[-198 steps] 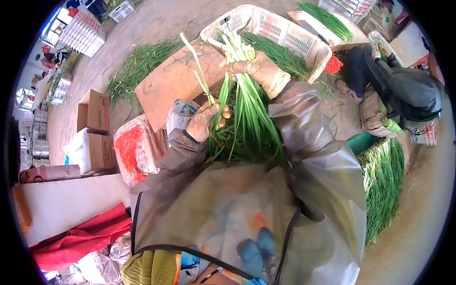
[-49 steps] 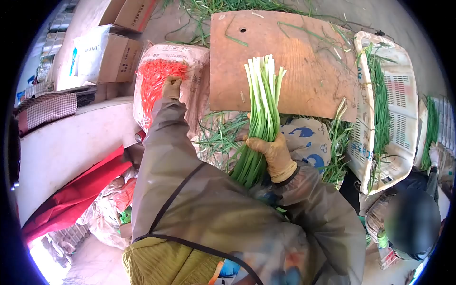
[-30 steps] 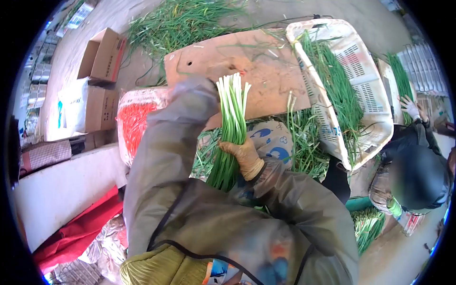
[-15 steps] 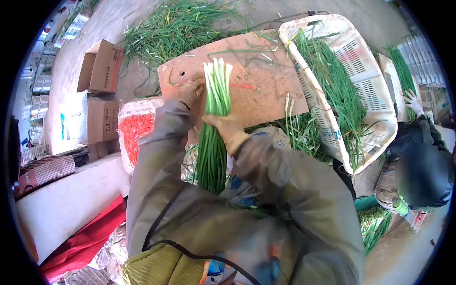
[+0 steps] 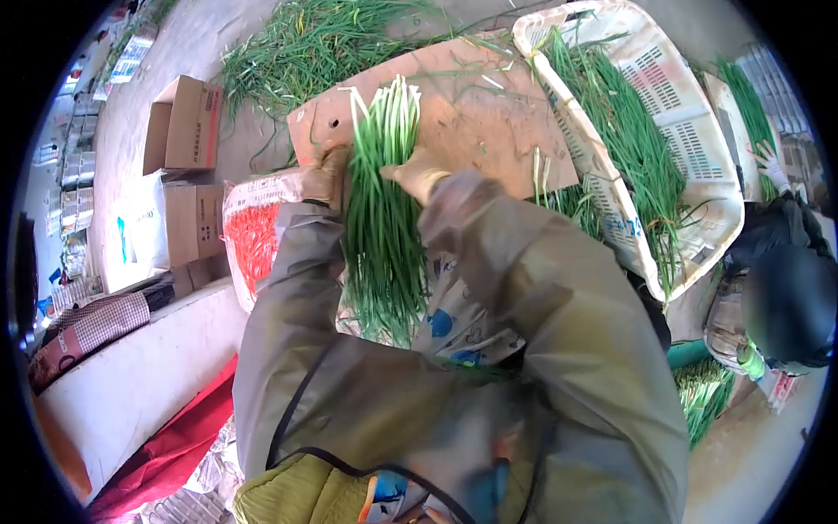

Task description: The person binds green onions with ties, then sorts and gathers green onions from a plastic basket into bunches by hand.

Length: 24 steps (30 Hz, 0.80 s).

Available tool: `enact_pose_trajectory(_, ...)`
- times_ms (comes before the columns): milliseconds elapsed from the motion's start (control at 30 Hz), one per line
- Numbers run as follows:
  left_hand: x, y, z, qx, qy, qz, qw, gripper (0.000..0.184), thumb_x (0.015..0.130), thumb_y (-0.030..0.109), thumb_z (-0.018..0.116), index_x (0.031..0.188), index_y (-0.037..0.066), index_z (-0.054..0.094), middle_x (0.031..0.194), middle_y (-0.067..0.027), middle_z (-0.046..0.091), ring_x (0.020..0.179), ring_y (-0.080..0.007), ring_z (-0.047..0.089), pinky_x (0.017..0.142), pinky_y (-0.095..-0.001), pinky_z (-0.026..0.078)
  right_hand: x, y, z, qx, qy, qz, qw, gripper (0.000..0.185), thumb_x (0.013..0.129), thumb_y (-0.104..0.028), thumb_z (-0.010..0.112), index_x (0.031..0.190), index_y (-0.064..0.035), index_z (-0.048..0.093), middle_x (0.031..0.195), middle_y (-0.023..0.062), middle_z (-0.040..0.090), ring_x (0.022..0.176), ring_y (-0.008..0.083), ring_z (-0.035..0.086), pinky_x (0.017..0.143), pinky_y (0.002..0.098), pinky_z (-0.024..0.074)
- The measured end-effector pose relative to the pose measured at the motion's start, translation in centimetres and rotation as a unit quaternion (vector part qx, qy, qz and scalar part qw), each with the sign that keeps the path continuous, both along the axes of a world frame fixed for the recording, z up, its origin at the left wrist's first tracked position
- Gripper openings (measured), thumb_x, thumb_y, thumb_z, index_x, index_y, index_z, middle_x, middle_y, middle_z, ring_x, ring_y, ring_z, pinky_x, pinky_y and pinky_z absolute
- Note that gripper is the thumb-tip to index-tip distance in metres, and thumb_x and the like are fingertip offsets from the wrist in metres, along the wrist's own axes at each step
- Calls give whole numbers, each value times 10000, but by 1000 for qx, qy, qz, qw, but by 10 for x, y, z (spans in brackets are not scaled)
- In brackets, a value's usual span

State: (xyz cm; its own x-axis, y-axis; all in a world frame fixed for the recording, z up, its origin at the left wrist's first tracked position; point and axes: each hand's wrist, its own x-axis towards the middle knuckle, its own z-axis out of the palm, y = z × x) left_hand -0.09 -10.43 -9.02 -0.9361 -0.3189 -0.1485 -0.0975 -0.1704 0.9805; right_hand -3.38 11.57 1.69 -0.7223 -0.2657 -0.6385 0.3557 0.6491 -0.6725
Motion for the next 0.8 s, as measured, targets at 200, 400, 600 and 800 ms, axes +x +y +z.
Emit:
enact_pose_trajectory(200, 57, 28, 97, -473, -11, 1, 881, 494, 762, 152, 655, 1204, 52, 459, 1044, -165, 565, 838, -236, 589, 726, -321, 486, 16, 165, -30, -28, 338, -99, 935, 297, 792, -265, 581, 970, -28, 595, 890, 161, 615, 839, 266, 592, 710, 342, 456)
enact_pose_trajectory(400, 93, 129, 97, -614, -58, -117, 778, 909, 610, 300, 749, 1366, 174, 261, 1401, -172, 233, 1304, -326, 203, 1033, -458, 222, 113, 213, -58, 90, 114, -204, 968, 518, 774, -358, 616, 1069, 57, 525, 988, 239, 591, 927, 322, 566, 826, 375, 418)
enact_pose_trajectory(600, 98, 87, 67, -668, -26, -150, 729, 748, 662, 111, 617, 1343, 202, 323, 1346, -161, 345, 1250, -326, 316, 1024, -413, 271, 134, 232, -64, 117, 35, -82, 989, 249, 833, -211, 521, 962, -4, 568, 868, 207, 605, 844, 355, 576, 710, 423, 432)
enact_pose_trajectory(800, 90, 153, 163, -429, 128, -124, 886, 573, 714, 54, 653, 1239, 35, 425, 1237, -168, 440, 1102, -307, 456, 953, -379, 358, 178, 344, -95, 288, 59, 2, 956, 276, 802, -279, 529, 858, -17, 594, 848, 198, 613, 807, 333, 599, 673, 445, 445)
